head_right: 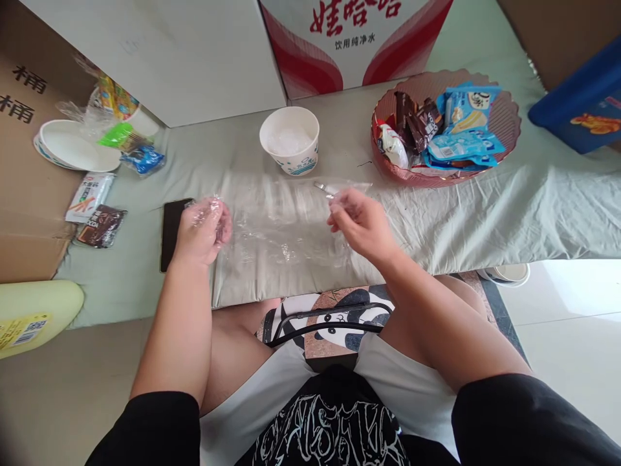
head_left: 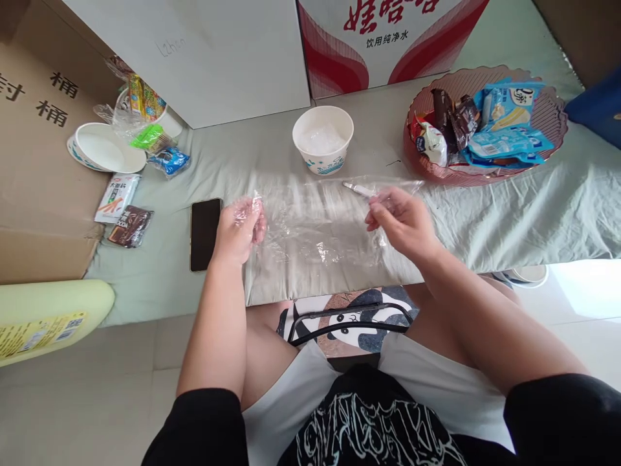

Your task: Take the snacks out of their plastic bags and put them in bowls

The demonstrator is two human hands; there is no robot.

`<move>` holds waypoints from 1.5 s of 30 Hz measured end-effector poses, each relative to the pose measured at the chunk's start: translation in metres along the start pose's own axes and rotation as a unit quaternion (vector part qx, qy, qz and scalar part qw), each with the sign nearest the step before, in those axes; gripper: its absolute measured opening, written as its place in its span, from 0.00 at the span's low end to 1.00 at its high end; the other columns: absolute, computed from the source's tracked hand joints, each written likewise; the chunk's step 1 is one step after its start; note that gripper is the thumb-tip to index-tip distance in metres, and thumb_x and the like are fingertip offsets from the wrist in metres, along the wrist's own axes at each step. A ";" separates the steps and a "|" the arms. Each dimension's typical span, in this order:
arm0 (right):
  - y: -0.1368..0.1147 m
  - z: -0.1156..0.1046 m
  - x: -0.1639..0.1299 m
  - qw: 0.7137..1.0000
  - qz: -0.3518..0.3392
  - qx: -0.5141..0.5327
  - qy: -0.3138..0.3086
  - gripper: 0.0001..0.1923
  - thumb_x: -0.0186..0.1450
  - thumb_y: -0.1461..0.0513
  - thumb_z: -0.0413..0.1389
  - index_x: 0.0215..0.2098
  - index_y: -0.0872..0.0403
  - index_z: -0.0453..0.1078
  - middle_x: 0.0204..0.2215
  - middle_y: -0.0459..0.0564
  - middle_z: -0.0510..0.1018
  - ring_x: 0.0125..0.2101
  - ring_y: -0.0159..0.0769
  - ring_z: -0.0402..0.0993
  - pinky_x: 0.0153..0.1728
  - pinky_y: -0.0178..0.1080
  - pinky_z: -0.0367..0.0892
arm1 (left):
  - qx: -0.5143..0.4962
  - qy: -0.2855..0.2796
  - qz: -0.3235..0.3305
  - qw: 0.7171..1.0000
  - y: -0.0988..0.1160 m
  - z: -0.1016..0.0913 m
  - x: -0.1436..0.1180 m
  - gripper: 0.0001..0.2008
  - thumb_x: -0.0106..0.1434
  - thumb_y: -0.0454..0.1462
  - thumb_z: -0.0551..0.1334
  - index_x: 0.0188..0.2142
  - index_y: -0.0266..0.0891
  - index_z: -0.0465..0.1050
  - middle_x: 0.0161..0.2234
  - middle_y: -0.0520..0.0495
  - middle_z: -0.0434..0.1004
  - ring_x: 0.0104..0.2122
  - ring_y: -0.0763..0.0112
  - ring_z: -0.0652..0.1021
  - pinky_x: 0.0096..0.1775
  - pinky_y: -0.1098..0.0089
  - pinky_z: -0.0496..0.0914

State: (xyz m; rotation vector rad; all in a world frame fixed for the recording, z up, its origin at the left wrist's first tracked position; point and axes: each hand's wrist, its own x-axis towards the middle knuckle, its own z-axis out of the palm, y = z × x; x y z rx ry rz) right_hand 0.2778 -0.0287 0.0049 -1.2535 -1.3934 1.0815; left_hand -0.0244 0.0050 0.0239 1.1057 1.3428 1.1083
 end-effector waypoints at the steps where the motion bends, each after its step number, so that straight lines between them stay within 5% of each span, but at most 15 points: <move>1: -0.002 -0.002 0.001 1.000 0.016 -0.004 0.022 0.16 0.69 0.48 0.61 0.37 0.52 0.71 0.22 0.43 0.77 0.22 0.32 0.75 0.27 0.38 0.74 | 0.011 -0.021 -0.006 1.000 0.001 -0.003 0.000 0.22 0.51 0.51 0.78 0.24 0.40 0.71 0.16 0.55 0.67 0.13 0.80 0.65 0.15 0.77 0.56; 4: -0.008 -0.012 0.001 0.997 0.034 -0.034 0.059 0.18 0.68 0.47 0.61 0.38 0.53 0.73 0.20 0.42 0.76 0.18 0.29 0.73 0.22 0.34 0.69 | 0.041 -0.066 -0.025 0.997 0.006 -0.011 -0.004 0.17 0.48 0.40 0.79 0.28 0.38 0.73 0.19 0.54 0.71 0.14 0.78 0.69 0.16 0.77 0.61; 7: -0.010 -0.020 -0.004 0.998 0.016 -0.022 0.060 0.22 0.69 0.43 0.59 0.41 0.52 0.75 0.20 0.43 0.77 0.16 0.29 0.72 0.19 0.33 0.68 | 0.014 -0.044 0.015 0.999 0.007 -0.016 -0.008 0.16 0.51 0.41 0.77 0.30 0.40 0.72 0.20 0.54 0.74 0.13 0.78 0.68 0.13 0.77 0.58; 10: -0.009 -0.025 -0.009 0.999 -0.020 0.038 0.012 0.26 0.69 0.38 0.58 0.47 0.50 0.75 0.18 0.41 0.76 0.14 0.30 0.71 0.18 0.35 0.67 | -0.068 -0.035 0.054 0.996 0.005 -0.019 -0.011 0.16 0.55 0.46 0.75 0.33 0.43 0.71 0.19 0.56 0.74 0.10 0.78 0.65 0.11 0.77 0.51; 14: -0.004 -0.027 -0.005 0.996 -0.001 0.063 -0.055 0.27 0.67 0.38 0.61 0.50 0.49 0.74 0.18 0.40 0.74 0.15 0.31 0.70 0.19 0.37 0.69 | -0.113 0.003 -0.003 0.994 0.000 -0.016 -0.007 0.10 0.59 0.36 0.71 0.36 0.45 0.71 0.16 0.60 0.66 0.11 0.80 0.64 0.14 0.79 0.52; 20: -0.006 -0.025 0.004 0.990 0.021 0.136 -0.011 0.23 0.64 0.39 0.63 0.39 0.46 0.69 0.19 0.39 0.69 0.16 0.31 0.66 0.20 0.38 0.68 | -0.159 0.011 -0.026 0.987 0.002 -0.007 0.003 0.10 0.56 0.34 0.68 0.27 0.43 0.65 0.18 0.57 0.66 0.14 0.77 0.65 0.17 0.76 0.59; 26: -0.008 -0.033 0.001 0.971 0.002 0.211 -0.112 0.23 0.60 0.42 0.66 0.27 0.48 0.67 0.26 0.46 0.75 0.22 0.34 0.67 0.27 0.43 0.68 | -0.142 0.006 -0.049 0.989 0.007 -0.013 -0.002 0.14 0.58 0.39 0.71 0.27 0.43 0.65 0.20 0.57 0.67 0.16 0.79 0.67 0.18 0.77 0.59; 32: -0.008 -0.033 0.004 0.986 0.017 0.152 -0.073 0.16 0.61 0.47 0.64 0.28 0.49 0.73 0.24 0.48 0.75 0.26 0.38 0.71 0.33 0.45 0.69 | -0.146 0.050 -0.047 0.987 -0.001 -0.004 0.006 0.17 0.56 0.42 0.75 0.26 0.41 0.68 0.18 0.56 0.68 0.16 0.79 0.69 0.16 0.78 0.60; 36: -0.010 -0.029 0.005 0.986 0.008 0.157 -0.060 0.21 0.63 0.42 0.58 0.27 0.50 0.74 0.26 0.50 0.77 0.27 0.40 0.73 0.33 0.47 0.71 | -0.153 0.032 -0.052 0.986 0.002 -0.001 0.007 0.14 0.55 0.42 0.75 0.32 0.44 0.71 0.20 0.57 0.73 0.17 0.77 0.72 0.19 0.78 0.65; 39: -0.009 -0.028 0.005 0.986 0.031 0.150 -0.059 0.20 0.60 0.44 0.66 0.29 0.51 0.75 0.27 0.49 0.77 0.27 0.37 0.73 0.33 0.44 0.70 | -0.122 0.009 -0.050 0.991 0.005 -0.004 0.002 0.14 0.51 0.37 0.75 0.32 0.44 0.71 0.22 0.55 0.76 0.19 0.76 0.75 0.22 0.77 0.68; 42: -0.011 -0.030 0.001 0.969 0.059 0.229 -0.072 0.21 0.53 0.45 0.73 0.30 0.48 0.73 0.23 0.42 0.72 0.22 0.31 0.65 0.28 0.40 0.67 | -0.123 -0.016 -0.052 0.991 0.007 -0.013 -0.009 0.17 0.50 0.40 0.74 0.25 0.43 0.66 0.17 0.56 0.69 0.15 0.76 0.70 0.17 0.77 0.63; 45: -0.019 -0.034 -0.005 0.937 0.062 0.316 -0.134 0.24 0.53 0.44 0.73 0.24 0.47 0.66 0.17 0.37 0.62 0.16 0.28 0.56 0.24 0.39 0.63 | -0.141 0.008 -0.054 0.988 0.009 -0.022 -0.016 0.25 0.56 0.45 0.71 0.19 0.42 0.56 0.11 0.59 0.50 0.09 0.79 0.55 0.13 0.76 0.50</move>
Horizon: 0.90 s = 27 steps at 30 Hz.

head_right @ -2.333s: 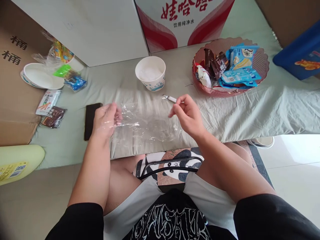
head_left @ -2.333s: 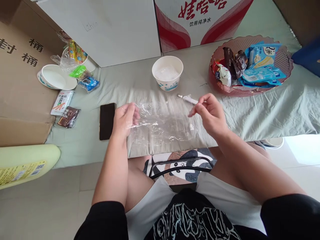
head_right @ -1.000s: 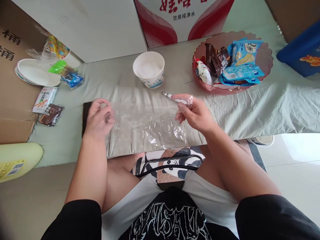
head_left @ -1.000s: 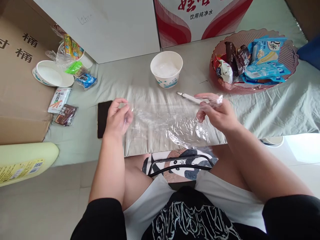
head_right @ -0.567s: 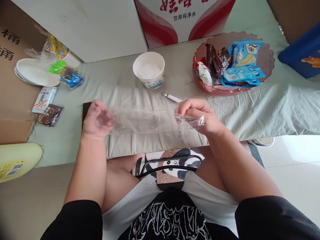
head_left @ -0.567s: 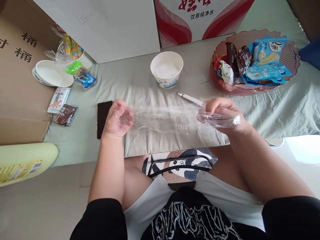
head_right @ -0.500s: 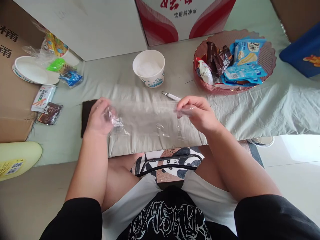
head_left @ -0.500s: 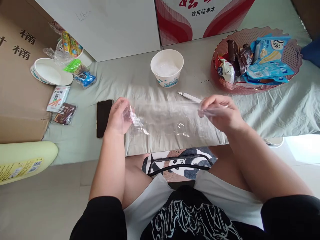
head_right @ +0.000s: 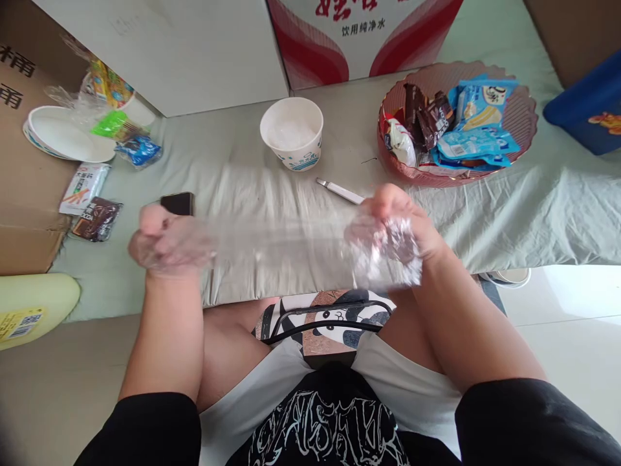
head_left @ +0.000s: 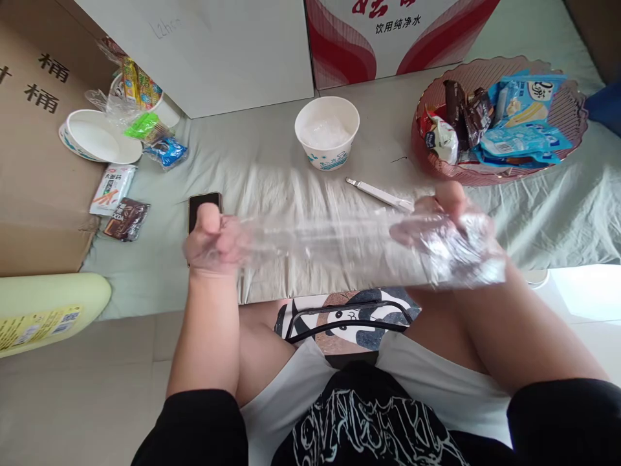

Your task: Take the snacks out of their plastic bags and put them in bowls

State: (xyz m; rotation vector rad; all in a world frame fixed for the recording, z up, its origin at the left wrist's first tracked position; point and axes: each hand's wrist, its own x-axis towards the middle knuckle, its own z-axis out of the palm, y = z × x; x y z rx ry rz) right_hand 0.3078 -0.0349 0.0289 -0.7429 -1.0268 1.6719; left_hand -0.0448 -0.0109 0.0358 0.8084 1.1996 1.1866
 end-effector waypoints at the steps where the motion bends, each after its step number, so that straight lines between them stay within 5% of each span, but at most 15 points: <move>1: -0.002 0.001 -0.001 1.000 0.010 -0.007 -0.019 0.24 0.54 0.45 0.73 0.23 0.47 0.65 0.16 0.37 0.63 0.16 0.28 0.57 0.24 0.39 0.63 | -0.002 0.012 0.001 1.000 0.000 0.000 0.000 0.25 0.58 0.44 0.70 0.18 0.42 0.55 0.11 0.58 0.48 0.09 0.79 0.54 0.13 0.76 0.49; 5: -0.005 0.004 0.007 0.995 0.041 -0.090 0.004 0.23 0.55 0.41 0.68 0.24 0.48 0.70 0.21 0.45 0.73 0.22 0.37 0.70 0.25 0.44 0.66 | -0.007 0.046 0.000 0.999 -0.002 0.012 0.013 0.11 0.56 0.33 0.64 0.19 0.40 0.67 0.16 0.53 0.63 0.16 0.78 0.67 0.19 0.76 0.64; 10: 0.006 0.001 0.016 0.983 -0.001 -0.162 0.084 0.32 0.63 0.32 0.53 0.23 0.49 0.69 0.23 0.49 0.73 0.25 0.40 0.73 0.31 0.49 0.72 | 0.010 0.039 -0.021 0.999 -0.008 0.020 0.024 0.17 0.63 0.42 0.61 0.20 0.40 0.69 0.19 0.51 0.68 0.18 0.74 0.73 0.23 0.73 0.72; 16: 0.015 -0.002 0.011 0.956 0.003 -0.278 0.089 0.15 0.60 0.51 0.70 0.31 0.51 0.73 0.25 0.44 0.75 0.24 0.30 0.69 0.27 0.39 0.67 | 0.129 0.037 0.027 0.991 -0.015 0.018 0.017 0.07 0.51 0.30 0.71 0.25 0.38 0.73 0.23 0.52 0.74 0.23 0.75 0.78 0.24 0.78 0.70; 23: 0.016 -0.008 0.013 0.981 -0.016 -0.182 0.071 0.20 0.59 0.54 0.70 0.45 0.47 0.69 0.37 0.44 0.75 0.21 0.24 0.60 0.22 0.37 0.64 | 0.048 -0.006 -0.025 0.999 -0.002 0.016 0.016 0.16 0.47 0.26 0.69 0.36 0.40 0.76 0.32 0.53 0.78 0.15 0.87 0.63 0.15 0.80 0.51; 27: 0.012 -0.020 0.009 0.990 -0.008 -0.135 0.048 0.29 0.56 0.51 0.70 0.53 0.41 0.67 0.38 0.42 0.75 0.20 0.24 0.58 0.19 0.35 0.60 | 0.017 0.016 -0.049 0.999 -0.002 0.010 0.023 0.17 0.48 0.24 0.66 0.38 0.40 0.78 0.33 0.53 0.80 0.15 0.88 0.60 0.16 0.80 0.52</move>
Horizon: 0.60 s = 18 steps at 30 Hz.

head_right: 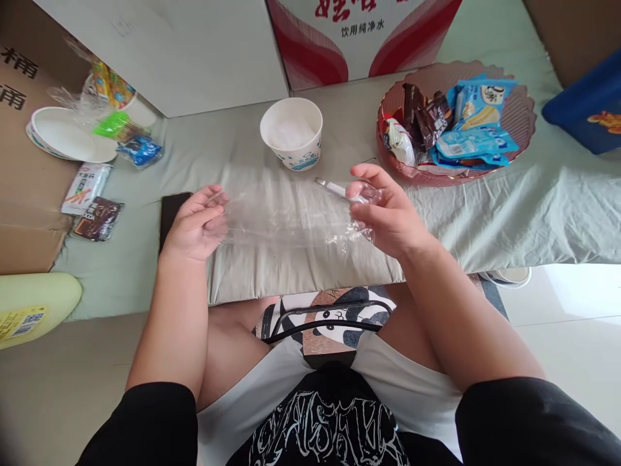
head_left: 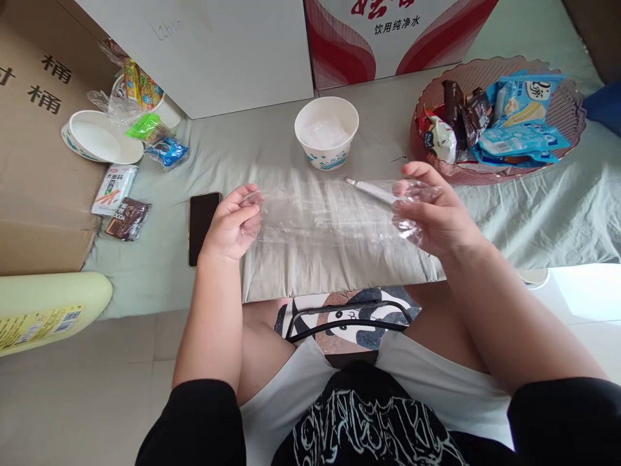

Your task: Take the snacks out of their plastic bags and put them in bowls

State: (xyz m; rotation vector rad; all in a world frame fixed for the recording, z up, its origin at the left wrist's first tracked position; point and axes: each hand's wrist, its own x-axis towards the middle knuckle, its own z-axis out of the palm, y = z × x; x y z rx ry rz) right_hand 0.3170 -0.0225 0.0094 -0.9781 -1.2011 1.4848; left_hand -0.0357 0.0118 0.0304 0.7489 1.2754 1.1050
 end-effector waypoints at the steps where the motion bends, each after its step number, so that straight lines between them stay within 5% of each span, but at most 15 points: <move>1: -0.001 -0.004 -0.002 0.999 0.006 0.034 -0.034 0.32 0.55 0.48 0.70 0.55 0.40 0.67 0.36 0.41 0.75 0.18 0.23 0.56 0.18 0.35 0.59 | -0.018 0.002 0.002 1.000 0.000 -0.001 0.001 0.17 0.49 0.24 0.65 0.38 0.41 0.78 0.33 0.53 0.81 0.15 0.88 0.59 0.16 0.79 0.53; 5: -0.005 -0.011 -0.003 0.980 0.064 0.145 -0.117 0.28 0.60 0.38 0.60 0.51 0.43 0.71 0.18 0.34 0.66 0.12 0.25 0.46 0.16 0.35 0.55 | -0.071 -0.010 -0.015 0.997 -0.001 0.001 0.002 0.15 0.49 0.25 0.63 0.35 0.42 0.78 0.29 0.53 0.81 0.14 0.87 0.55 0.16 0.81 0.50; 7: -0.004 -0.001 0.001 0.986 0.095 0.114 -0.073 0.25 0.64 0.38 0.57 0.46 0.46 0.72 0.20 0.38 0.70 0.15 0.28 0.57 0.19 0.37 0.63 | -0.044 -0.048 -0.046 0.997 -0.005 0.007 0.002 0.15 0.48 0.26 0.64 0.35 0.41 0.78 0.28 0.51 0.82 0.14 0.88 0.55 0.16 0.81 0.50; 10: 0.002 0.021 0.007 0.991 0.123 0.034 -0.051 0.26 0.63 0.40 0.60 0.47 0.50 0.73 0.39 0.52 0.83 0.33 0.39 0.81 0.33 0.43 0.77 | 0.038 -0.137 -0.092 0.986 -0.014 0.021 0.001 0.17 0.47 0.26 0.66 0.38 0.39 0.78 0.31 0.46 0.84 0.14 0.87 0.58 0.17 0.80 0.50; 12: 0.005 0.034 0.007 0.981 0.158 0.000 -0.115 0.29 0.61 0.42 0.64 0.51 0.52 0.72 0.44 0.56 0.84 0.39 0.43 0.84 0.36 0.44 0.79 | 0.071 -0.184 -0.095 0.976 -0.018 0.028 -0.001 0.20 0.46 0.26 0.67 0.41 0.37 0.78 0.33 0.44 0.85 0.14 0.87 0.59 0.17 0.79 0.50; 14: 0.006 0.041 0.004 0.958 0.201 -0.026 -0.200 0.28 0.60 0.46 0.68 0.51 0.53 0.73 0.38 0.53 0.85 0.32 0.39 0.83 0.31 0.41 0.77 | 0.074 -0.205 -0.074 0.973 -0.017 0.031 -0.003 0.21 0.45 0.26 0.69 0.42 0.37 0.78 0.32 0.43 0.85 0.15 0.86 0.61 0.18 0.78 0.50; 18: 0.002 0.046 -0.002 0.936 0.209 -0.041 -0.279 0.11 0.61 0.56 0.68 0.35 0.52 0.73 0.25 0.43 0.80 0.23 0.29 0.75 0.26 0.35 0.73 | -0.007 -0.170 -0.010 0.985 -0.012 0.029 -0.005 0.28 0.47 0.34 0.74 0.50 0.43 0.77 0.35 0.44 0.85 0.22 0.78 0.72 0.19 0.77 0.53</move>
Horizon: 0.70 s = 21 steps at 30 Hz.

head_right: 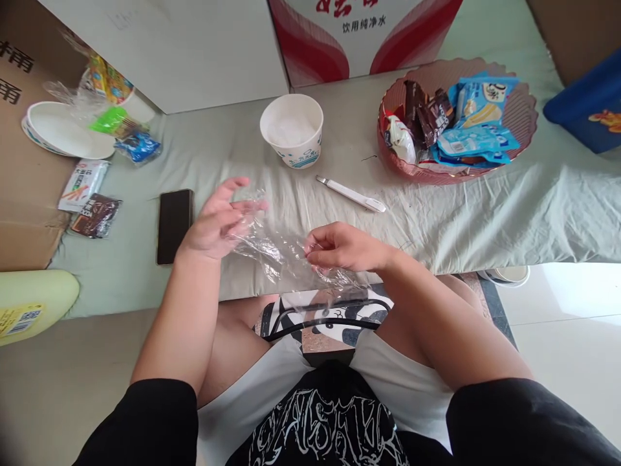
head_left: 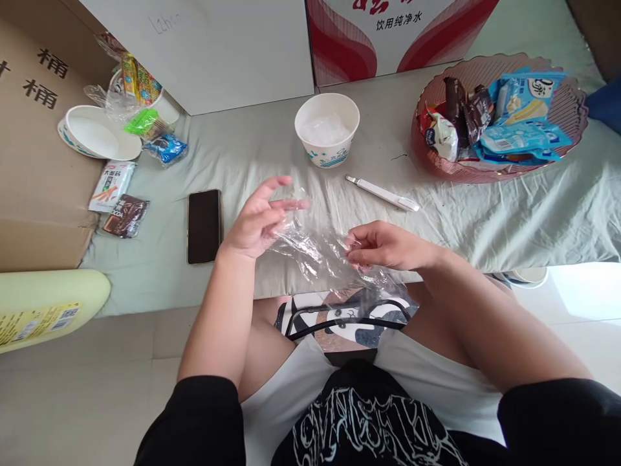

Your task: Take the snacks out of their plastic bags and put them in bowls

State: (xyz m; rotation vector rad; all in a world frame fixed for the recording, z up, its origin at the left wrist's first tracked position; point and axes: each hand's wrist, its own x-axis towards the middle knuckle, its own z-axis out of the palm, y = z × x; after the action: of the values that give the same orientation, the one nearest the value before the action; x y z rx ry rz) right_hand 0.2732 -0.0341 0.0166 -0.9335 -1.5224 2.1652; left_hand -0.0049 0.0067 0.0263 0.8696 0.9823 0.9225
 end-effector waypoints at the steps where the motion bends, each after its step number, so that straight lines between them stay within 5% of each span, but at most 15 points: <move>1: -0.001 0.001 0.000 1.000 -0.017 0.006 0.008 0.10 0.62 0.57 0.67 0.33 0.51 0.72 0.24 0.43 0.80 0.23 0.29 0.75 0.27 0.35 0.74 | -0.032 0.026 0.026 0.999 -0.001 0.000 0.000 0.29 0.49 0.40 0.74 0.52 0.45 0.76 0.38 0.45 0.85 0.23 0.76 0.74 0.20 0.77 0.56; 4: -0.004 0.004 0.003 0.994 -0.075 0.032 0.067 0.11 0.64 0.55 0.66 0.32 0.50 0.70 0.26 0.45 0.80 0.26 0.32 0.77 0.32 0.38 0.76 | -0.106 0.078 0.080 0.988 -0.011 0.008 0.000 0.33 0.55 0.60 0.69 0.53 0.45 0.75 0.42 0.44 0.84 0.31 0.70 0.79 0.28 0.72 0.69; 7: -0.002 0.007 0.008 0.985 -0.098 0.045 0.132 0.11 0.66 0.53 0.63 0.33 0.50 0.69 0.28 0.47 0.81 0.30 0.37 0.80 0.37 0.41 0.77 | -0.092 -0.007 0.032 0.995 -0.025 0.025 0.000 0.43 0.47 0.68 0.69 0.50 0.40 0.77 0.42 0.40 0.83 0.42 0.58 0.82 0.39 0.66 0.75; 10: 0.002 0.009 0.012 0.982 -0.094 0.049 0.155 0.11 0.66 0.53 0.62 0.35 0.50 0.69 0.28 0.48 0.81 0.31 0.38 0.81 0.37 0.42 0.77 | -0.036 -0.089 -0.044 0.994 -0.031 0.038 -0.001 0.39 0.39 0.55 0.81 0.47 0.40 0.78 0.35 0.45 0.82 0.36 0.64 0.82 0.37 0.68 0.74; 13: 0.004 0.008 0.013 0.979 -0.104 0.054 0.166 0.12 0.65 0.53 0.63 0.35 0.50 0.66 0.26 0.46 0.81 0.28 0.36 0.80 0.36 0.42 0.76 | -0.024 -0.055 -0.057 0.997 -0.028 0.040 -0.001 0.30 0.42 0.43 0.83 0.44 0.40 0.78 0.22 0.57 0.70 0.21 0.79 0.70 0.25 0.75 0.64; 17: 0.006 0.007 0.013 0.974 -0.124 0.050 0.182 0.14 0.65 0.53 0.63 0.37 0.50 0.63 0.23 0.43 0.79 0.24 0.34 0.78 0.30 0.39 0.73 | -0.021 -0.062 -0.100 0.993 -0.021 0.033 0.001 0.24 0.44 0.44 0.81 0.38 0.36 0.80 0.16 0.62 0.57 0.16 0.84 0.57 0.20 0.77 0.53; 21: 0.006 0.006 0.013 0.965 -0.149 0.028 0.212 0.11 0.67 0.55 0.60 0.37 0.50 0.63 0.22 0.42 0.78 0.26 0.33 0.78 0.32 0.38 0.70 | 0.028 -0.137 -0.125 0.982 -0.018 0.027 -0.001 0.22 0.45 0.49 0.80 0.24 0.35 0.77 0.16 0.57 0.60 0.18 0.81 0.63 0.21 0.75 0.59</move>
State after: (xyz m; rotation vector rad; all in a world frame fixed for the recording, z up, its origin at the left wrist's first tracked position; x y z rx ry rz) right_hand 0.2597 -0.0328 0.0078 -0.9976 -1.2879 1.6597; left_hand 0.0240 -0.0057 0.0183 0.8708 0.8579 0.5464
